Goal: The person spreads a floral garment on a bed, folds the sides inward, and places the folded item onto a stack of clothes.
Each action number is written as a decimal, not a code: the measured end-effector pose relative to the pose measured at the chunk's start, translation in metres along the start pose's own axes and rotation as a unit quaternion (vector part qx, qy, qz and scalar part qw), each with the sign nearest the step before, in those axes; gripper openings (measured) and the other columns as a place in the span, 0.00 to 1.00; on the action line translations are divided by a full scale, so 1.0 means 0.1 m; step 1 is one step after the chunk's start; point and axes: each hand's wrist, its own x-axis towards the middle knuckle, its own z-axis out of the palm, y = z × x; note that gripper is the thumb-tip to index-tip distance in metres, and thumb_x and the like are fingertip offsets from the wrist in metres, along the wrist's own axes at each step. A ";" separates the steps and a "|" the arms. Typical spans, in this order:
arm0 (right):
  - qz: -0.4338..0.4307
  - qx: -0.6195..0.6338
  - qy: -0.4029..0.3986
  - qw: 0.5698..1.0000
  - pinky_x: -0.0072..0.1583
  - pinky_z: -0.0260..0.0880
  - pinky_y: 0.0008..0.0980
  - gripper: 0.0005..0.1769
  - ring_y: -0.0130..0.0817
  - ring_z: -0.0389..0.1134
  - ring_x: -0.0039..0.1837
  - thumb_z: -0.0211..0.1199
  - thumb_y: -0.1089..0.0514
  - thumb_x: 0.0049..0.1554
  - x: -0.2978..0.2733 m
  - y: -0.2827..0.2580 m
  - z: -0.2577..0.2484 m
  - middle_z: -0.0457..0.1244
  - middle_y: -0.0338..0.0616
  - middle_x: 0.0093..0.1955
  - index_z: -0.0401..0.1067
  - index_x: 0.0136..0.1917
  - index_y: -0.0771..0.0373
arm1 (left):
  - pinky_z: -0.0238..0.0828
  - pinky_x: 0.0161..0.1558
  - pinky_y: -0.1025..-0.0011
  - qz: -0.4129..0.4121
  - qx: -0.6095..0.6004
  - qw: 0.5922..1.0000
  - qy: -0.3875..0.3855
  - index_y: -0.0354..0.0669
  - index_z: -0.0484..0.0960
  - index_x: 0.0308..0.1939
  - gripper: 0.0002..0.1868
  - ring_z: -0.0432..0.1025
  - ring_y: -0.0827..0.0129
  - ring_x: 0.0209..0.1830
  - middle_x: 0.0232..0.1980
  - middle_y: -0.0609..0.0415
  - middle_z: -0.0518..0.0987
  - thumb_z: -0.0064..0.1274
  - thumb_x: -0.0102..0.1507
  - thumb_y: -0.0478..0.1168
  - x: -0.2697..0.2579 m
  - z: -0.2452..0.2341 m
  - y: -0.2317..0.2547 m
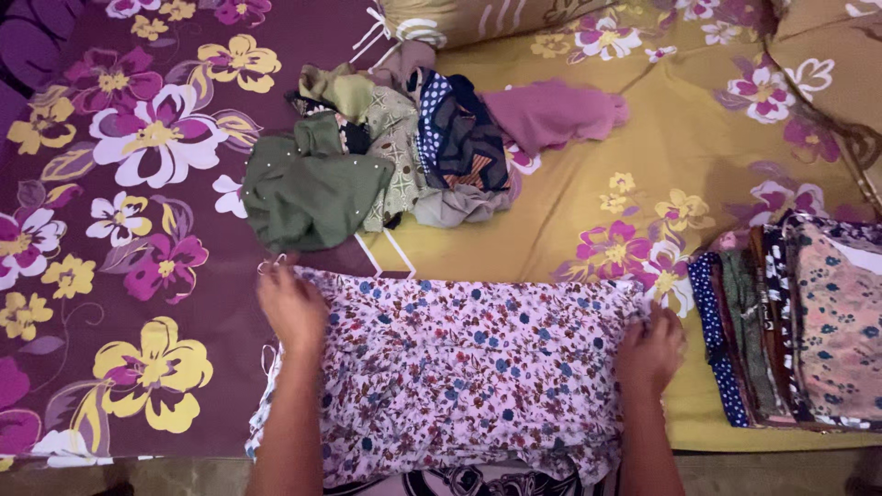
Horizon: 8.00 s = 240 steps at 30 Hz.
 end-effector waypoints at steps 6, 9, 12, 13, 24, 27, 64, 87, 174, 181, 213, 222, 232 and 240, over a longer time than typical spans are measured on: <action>0.038 -0.075 -0.032 0.996 0.59 0.64 0.54 0.16 0.51 0.68 0.60 0.69 0.47 0.55 0.19 0.28 0.01 0.70 0.42 0.54 0.79 0.56 0.49 | 0.39 0.74 0.37 0.126 0.071 0.960 -0.240 0.51 0.75 0.67 0.26 0.54 0.44 0.78 0.75 0.41 0.66 0.48 0.68 0.55 -0.58 0.21 0.89; 0.045 -0.047 -0.045 0.997 0.59 0.68 0.50 0.09 0.47 0.70 0.57 0.67 0.48 0.61 0.23 0.33 -0.09 0.69 0.42 0.54 0.79 0.53 0.48 | 0.25 0.71 0.37 0.013 0.096 0.925 -0.367 0.58 0.60 0.77 0.39 0.40 0.47 0.80 0.80 0.44 0.52 0.39 0.65 0.66 -0.70 0.29 0.96; 0.043 -0.082 -0.040 0.995 0.55 0.67 0.52 0.12 0.47 0.70 0.57 0.64 0.58 0.58 0.21 0.36 -0.11 0.69 0.42 0.53 0.81 0.53 0.44 | 0.24 0.74 0.39 0.104 0.172 0.926 -0.321 0.60 0.56 0.78 0.40 0.40 0.49 0.82 0.82 0.45 0.49 0.36 0.66 0.69 -0.81 0.32 0.86; 0.030 -0.067 -0.036 0.997 0.56 0.67 0.51 0.09 0.47 0.70 0.57 0.64 0.57 0.60 0.24 0.40 -0.10 0.69 0.42 0.55 0.81 0.51 0.44 | 0.23 0.74 0.39 0.098 0.160 0.931 -0.314 0.60 0.58 0.78 0.40 0.40 0.49 0.82 0.82 0.46 0.50 0.37 0.65 0.69 -0.82 0.34 0.84; -0.014 -0.083 -0.046 0.995 0.54 0.68 0.50 0.17 0.53 0.69 0.55 0.69 0.43 0.54 0.64 0.28 0.36 0.69 0.49 0.51 0.79 0.49 0.56 | 0.22 0.76 0.43 0.093 0.132 0.947 -0.280 0.61 0.62 0.76 0.39 0.40 0.52 0.83 0.82 0.49 0.50 0.40 0.64 0.69 -0.88 0.37 0.83; 0.063 -0.026 -0.085 0.994 0.55 0.70 0.50 0.17 0.54 0.72 0.54 0.65 0.43 0.62 0.78 0.36 0.35 0.71 0.49 0.51 0.78 0.50 0.58 | 0.22 0.75 0.43 0.093 0.132 0.946 -0.282 0.61 0.62 0.76 0.39 0.40 0.51 0.82 0.82 0.48 0.50 0.41 0.64 0.68 -0.86 0.38 0.84; 0.115 0.130 -0.178 0.969 0.50 0.70 0.41 0.29 0.45 0.72 0.46 0.69 0.51 0.60 0.74 0.46 -0.05 0.70 0.53 0.47 0.68 0.71 0.61 | 0.24 0.75 0.40 0.084 0.137 0.946 -0.280 0.58 0.63 0.75 0.39 0.42 0.50 0.82 0.82 0.46 0.52 0.42 0.64 0.67 -0.90 0.45 0.81; 0.182 0.005 -0.303 0.935 0.63 0.65 0.49 0.39 0.59 0.68 0.64 0.68 0.36 0.56 0.45 0.41 -0.61 0.67 0.57 0.64 0.63 0.71 0.59 | 0.21 0.75 0.40 0.230 0.029 0.878 -0.419 0.66 0.59 0.78 0.33 0.39 0.50 0.83 0.83 0.47 0.48 0.38 0.70 0.64 -1.44 0.63 2.13; -0.098 0.108 -0.237 0.960 0.64 0.69 0.41 0.43 0.49 0.67 0.67 0.62 0.70 0.53 0.80 0.53 0.07 0.64 0.57 0.69 0.65 0.79 0.42 | 0.44 0.69 0.36 0.164 0.074 0.945 -0.271 0.48 0.82 0.43 0.10 0.70 0.56 0.58 0.48 0.52 0.79 0.55 0.60 0.44 -0.40 0.77 1.14; -0.140 -0.111 -0.092 0.980 0.70 0.63 0.51 0.26 0.53 0.64 0.70 0.61 0.56 0.61 0.40 -0.44 -0.11 0.58 0.49 0.80 0.71 0.72 0.44 | 0.55 0.68 0.44 0.155 0.087 0.963 -0.201 0.46 0.83 0.50 0.12 0.70 0.55 0.57 0.49 0.50 0.78 0.53 0.64 0.40 -0.37 0.44 0.80; 0.000 0.328 -0.530 0.782 0.58 0.76 0.41 0.12 0.36 0.71 0.57 0.68 0.49 0.53 -1.61 -3.11 -0.33 0.66 0.41 0.55 0.72 0.43 0.57 | 0.45 0.78 0.52 0.031 -0.195 0.956 -0.217 0.48 0.78 0.64 0.33 0.66 0.62 0.73 0.72 0.54 0.74 0.39 0.57 0.21 -0.40 0.07 -0.73; 0.236 0.508 -0.379 0.736 0.49 0.67 0.38 0.16 0.39 0.65 0.52 0.62 0.47 0.62 -1.41 -1.84 0.56 0.67 0.47 0.54 0.70 0.56 0.58 | 0.43 0.80 0.53 0.004 -0.203 0.952 -0.227 0.48 0.79 0.55 0.24 0.69 0.62 0.71 0.73 0.55 0.75 0.41 0.59 0.24 -0.36 -0.06 -0.56; 0.027 0.118 -0.360 0.925 0.70 0.64 0.50 0.33 0.41 0.65 0.65 0.72 0.38 0.49 -1.09 -2.54 -0.41 0.65 0.42 0.64 0.70 0.64 0.50 | 0.42 0.78 0.53 0.005 -0.158 0.958 -0.238 0.52 0.85 0.54 0.17 0.68 0.60 0.69 0.74 0.53 0.71 0.53 0.62 0.45 -0.31 -0.32 -0.28; -0.163 0.030 -0.352 0.921 0.78 0.52 0.45 0.31 0.42 0.58 0.77 0.64 0.49 0.52 -1.25 -2.32 -0.25 0.58 0.40 0.77 0.69 0.69 0.49 | 0.45 0.78 0.55 -0.013 -0.165 0.957 -0.238 0.51 0.86 0.51 0.14 0.70 0.64 0.68 0.72 0.56 0.74 0.56 0.63 0.46 -0.37 -0.17 -0.42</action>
